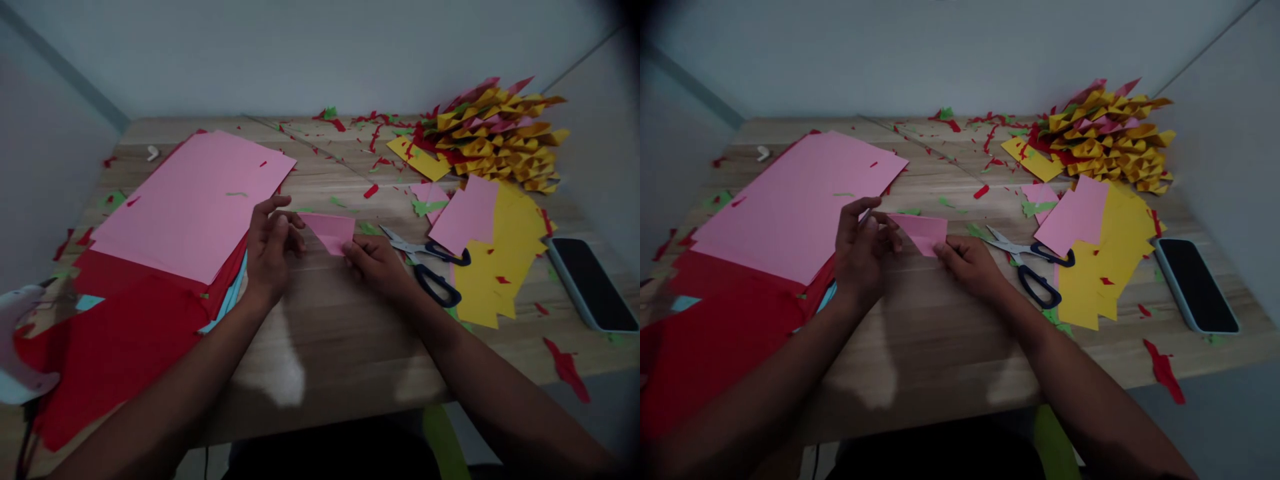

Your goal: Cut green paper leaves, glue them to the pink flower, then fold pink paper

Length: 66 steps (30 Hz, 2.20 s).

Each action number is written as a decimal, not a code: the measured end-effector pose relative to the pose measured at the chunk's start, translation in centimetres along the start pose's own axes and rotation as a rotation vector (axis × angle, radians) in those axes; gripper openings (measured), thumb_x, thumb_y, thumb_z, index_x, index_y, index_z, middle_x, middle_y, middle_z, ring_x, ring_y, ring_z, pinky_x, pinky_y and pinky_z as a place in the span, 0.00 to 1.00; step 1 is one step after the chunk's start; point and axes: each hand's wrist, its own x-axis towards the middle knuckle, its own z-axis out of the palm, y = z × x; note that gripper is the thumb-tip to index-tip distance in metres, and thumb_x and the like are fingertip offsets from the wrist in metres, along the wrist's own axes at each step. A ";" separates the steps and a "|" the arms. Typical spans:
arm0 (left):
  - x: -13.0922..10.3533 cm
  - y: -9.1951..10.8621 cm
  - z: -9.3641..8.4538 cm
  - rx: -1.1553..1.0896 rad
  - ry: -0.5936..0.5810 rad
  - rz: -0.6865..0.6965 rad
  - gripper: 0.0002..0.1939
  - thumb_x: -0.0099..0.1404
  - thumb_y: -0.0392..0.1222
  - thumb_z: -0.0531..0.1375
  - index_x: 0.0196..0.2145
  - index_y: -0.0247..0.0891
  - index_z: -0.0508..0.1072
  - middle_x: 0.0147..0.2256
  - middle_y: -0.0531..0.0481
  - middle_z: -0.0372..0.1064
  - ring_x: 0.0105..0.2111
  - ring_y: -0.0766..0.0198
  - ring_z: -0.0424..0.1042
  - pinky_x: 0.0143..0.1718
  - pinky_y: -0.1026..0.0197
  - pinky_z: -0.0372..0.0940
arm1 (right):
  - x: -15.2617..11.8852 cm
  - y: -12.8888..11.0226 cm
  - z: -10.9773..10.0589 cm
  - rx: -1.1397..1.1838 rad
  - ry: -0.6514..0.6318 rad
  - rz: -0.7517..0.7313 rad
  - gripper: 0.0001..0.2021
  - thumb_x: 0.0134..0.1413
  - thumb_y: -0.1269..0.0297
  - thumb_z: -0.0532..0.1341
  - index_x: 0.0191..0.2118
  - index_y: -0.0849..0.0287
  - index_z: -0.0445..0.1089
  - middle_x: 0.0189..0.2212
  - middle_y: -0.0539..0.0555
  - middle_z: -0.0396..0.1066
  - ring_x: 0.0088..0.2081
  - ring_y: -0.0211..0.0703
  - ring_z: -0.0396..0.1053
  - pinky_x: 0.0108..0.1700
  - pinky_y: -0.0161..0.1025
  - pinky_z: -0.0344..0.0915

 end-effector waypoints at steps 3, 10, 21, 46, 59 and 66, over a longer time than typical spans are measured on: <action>0.3 -0.2 -0.3 0.049 -0.012 -0.016 0.06 0.66 0.43 0.61 0.41 0.44 0.73 0.28 0.55 0.66 0.22 0.70 0.66 0.22 0.67 0.62 | 0.0 -0.1 0.1 0.002 -0.023 -0.001 0.28 0.60 0.38 0.56 0.20 0.56 0.61 0.14 0.44 0.59 0.18 0.32 0.54 0.23 0.34 0.50; -0.2 0.5 0.1 0.196 -0.110 -0.038 0.04 0.63 0.38 0.59 0.34 0.40 0.75 0.24 0.56 0.67 0.23 0.69 0.66 0.24 0.67 0.62 | 0.1 -0.1 0.1 0.013 -0.025 -0.023 0.27 0.62 0.40 0.56 0.21 0.57 0.62 0.15 0.45 0.59 0.19 0.33 0.54 0.24 0.34 0.50; -0.8 0.5 0.4 0.467 -0.081 0.019 0.05 0.54 0.34 0.65 0.29 0.38 0.72 0.25 0.56 0.68 0.24 0.70 0.64 0.26 0.67 0.60 | -0.3 0.3 0.5 -0.135 0.054 0.004 0.31 0.47 0.48 0.72 0.53 0.54 0.63 0.23 0.42 0.65 0.25 0.37 0.63 0.28 0.34 0.57; 0.6 -0.5 -0.2 0.001 -0.014 -0.239 0.14 0.58 0.50 0.69 0.36 0.41 0.72 0.31 0.54 0.70 0.30 0.67 0.69 0.32 0.63 0.67 | -0.2 0.3 0.7 -0.083 0.351 -0.165 0.11 0.56 0.62 0.64 0.45 0.53 0.69 0.31 0.49 0.68 0.31 0.40 0.66 0.32 0.39 0.63; -0.2 0.6 0.4 0.147 -0.180 -0.252 0.17 0.54 0.50 0.72 0.27 0.38 0.69 0.26 0.55 0.68 0.27 0.68 0.66 0.29 0.65 0.62 | 0.0 -0.5 0.5 -0.076 0.312 -0.120 0.11 0.54 0.56 0.69 0.38 0.56 0.74 0.36 0.52 0.77 0.40 0.45 0.74 0.43 0.41 0.70; -0.4 1.8 0.8 0.270 -0.210 -0.209 0.14 0.60 0.49 0.66 0.25 0.37 0.72 0.23 0.55 0.66 0.25 0.68 0.63 0.27 0.64 0.59 | -0.9 -0.2 1.0 -0.135 0.361 -0.260 0.03 0.57 0.62 0.67 0.38 0.52 0.76 0.34 0.50 0.77 0.36 0.41 0.73 0.38 0.39 0.70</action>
